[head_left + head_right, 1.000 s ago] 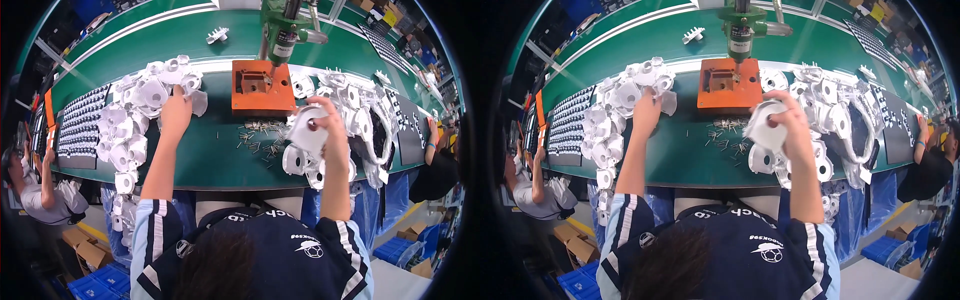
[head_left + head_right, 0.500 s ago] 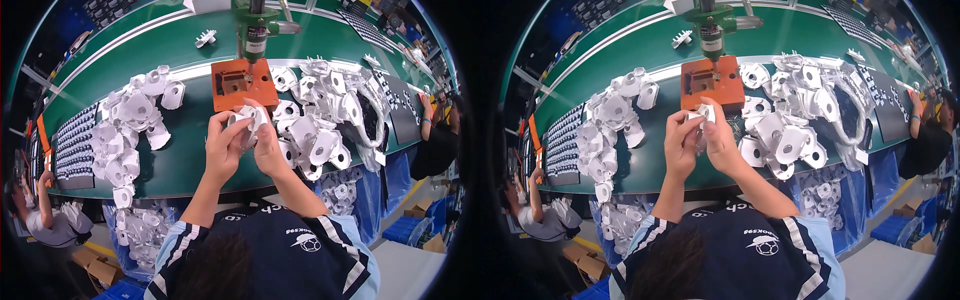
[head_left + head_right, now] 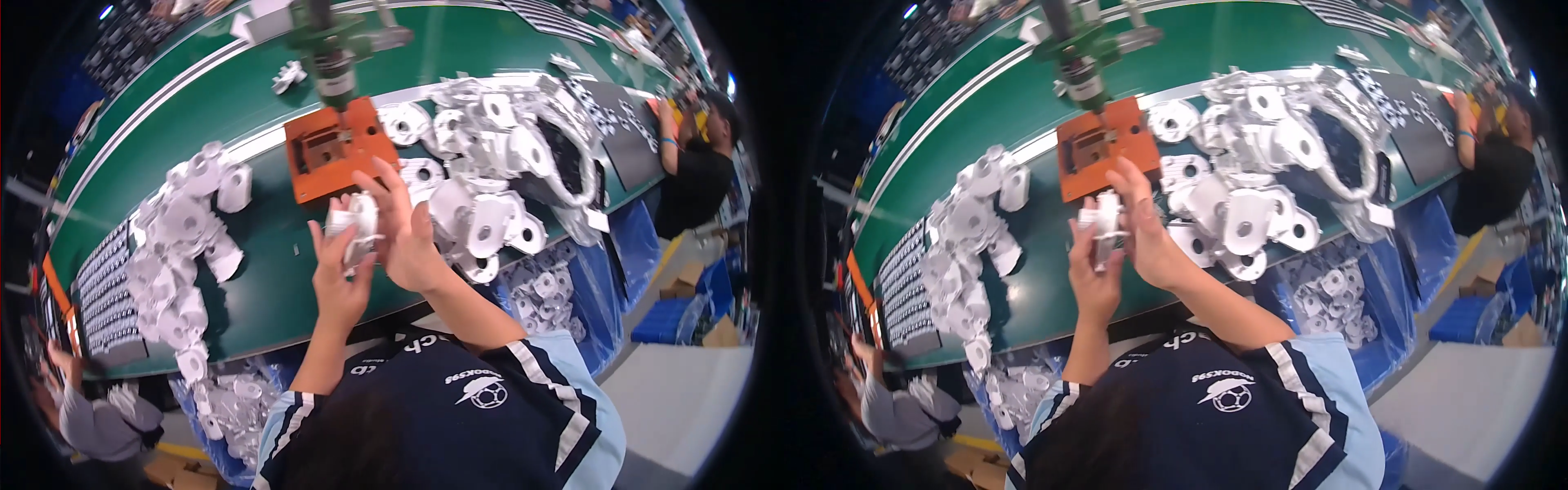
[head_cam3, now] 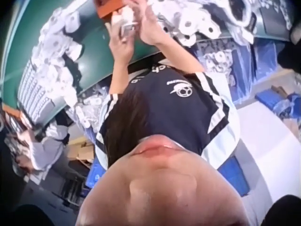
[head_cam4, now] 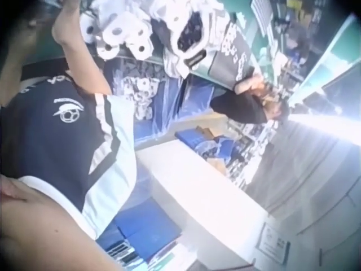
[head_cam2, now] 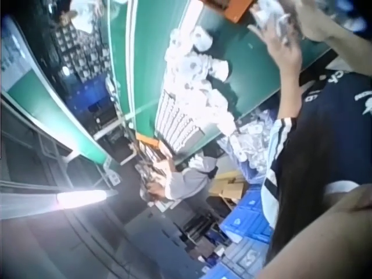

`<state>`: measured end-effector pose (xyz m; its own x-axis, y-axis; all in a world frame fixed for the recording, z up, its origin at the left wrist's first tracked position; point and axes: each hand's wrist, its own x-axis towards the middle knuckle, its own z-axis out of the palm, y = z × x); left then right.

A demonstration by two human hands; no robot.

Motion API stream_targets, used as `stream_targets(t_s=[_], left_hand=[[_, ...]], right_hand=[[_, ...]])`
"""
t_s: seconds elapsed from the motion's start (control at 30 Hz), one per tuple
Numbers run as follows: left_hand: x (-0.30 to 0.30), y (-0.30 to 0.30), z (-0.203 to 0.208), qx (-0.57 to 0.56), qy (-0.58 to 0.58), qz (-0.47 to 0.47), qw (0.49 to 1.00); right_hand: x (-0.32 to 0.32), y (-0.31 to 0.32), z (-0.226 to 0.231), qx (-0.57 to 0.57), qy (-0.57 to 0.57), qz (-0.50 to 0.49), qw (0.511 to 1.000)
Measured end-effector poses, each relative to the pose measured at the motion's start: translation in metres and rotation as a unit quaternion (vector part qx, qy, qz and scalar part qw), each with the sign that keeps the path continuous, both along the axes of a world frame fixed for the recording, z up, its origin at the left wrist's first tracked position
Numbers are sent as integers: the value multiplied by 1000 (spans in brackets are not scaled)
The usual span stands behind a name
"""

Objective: Assembling white plastic housing components using a manual hand press on a factory production line.

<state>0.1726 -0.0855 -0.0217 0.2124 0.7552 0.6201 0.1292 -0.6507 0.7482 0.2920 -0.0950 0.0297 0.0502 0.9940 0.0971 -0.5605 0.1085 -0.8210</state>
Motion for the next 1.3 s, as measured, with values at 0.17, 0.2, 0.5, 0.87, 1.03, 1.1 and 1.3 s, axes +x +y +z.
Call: stream_targets(t_s=[0.17,0.2,0.5,0.87,1.03,1.1,1.3], left_hand=[[-11,31,21,-13,60,64,996],[-14,42,26,-47,54,64,995],[-9,139,24,282,316,80,903],[-1,150,18,247,278,35,927],[-10,157,24,217,348,-2,912],[-9,157,23,233,351,10,907],[-9,149,8,205,351,35,913]], right_hand=[[82,-12,13,107,-253,-83,958],[108,-17,18,104,-346,-206,909],[304,-27,-47,-150,-653,-385,635],[294,-28,-7,-66,-520,-478,705],[200,27,49,57,-447,-237,860],[166,55,52,58,-469,-127,872],[110,130,21,33,-585,0,811]])
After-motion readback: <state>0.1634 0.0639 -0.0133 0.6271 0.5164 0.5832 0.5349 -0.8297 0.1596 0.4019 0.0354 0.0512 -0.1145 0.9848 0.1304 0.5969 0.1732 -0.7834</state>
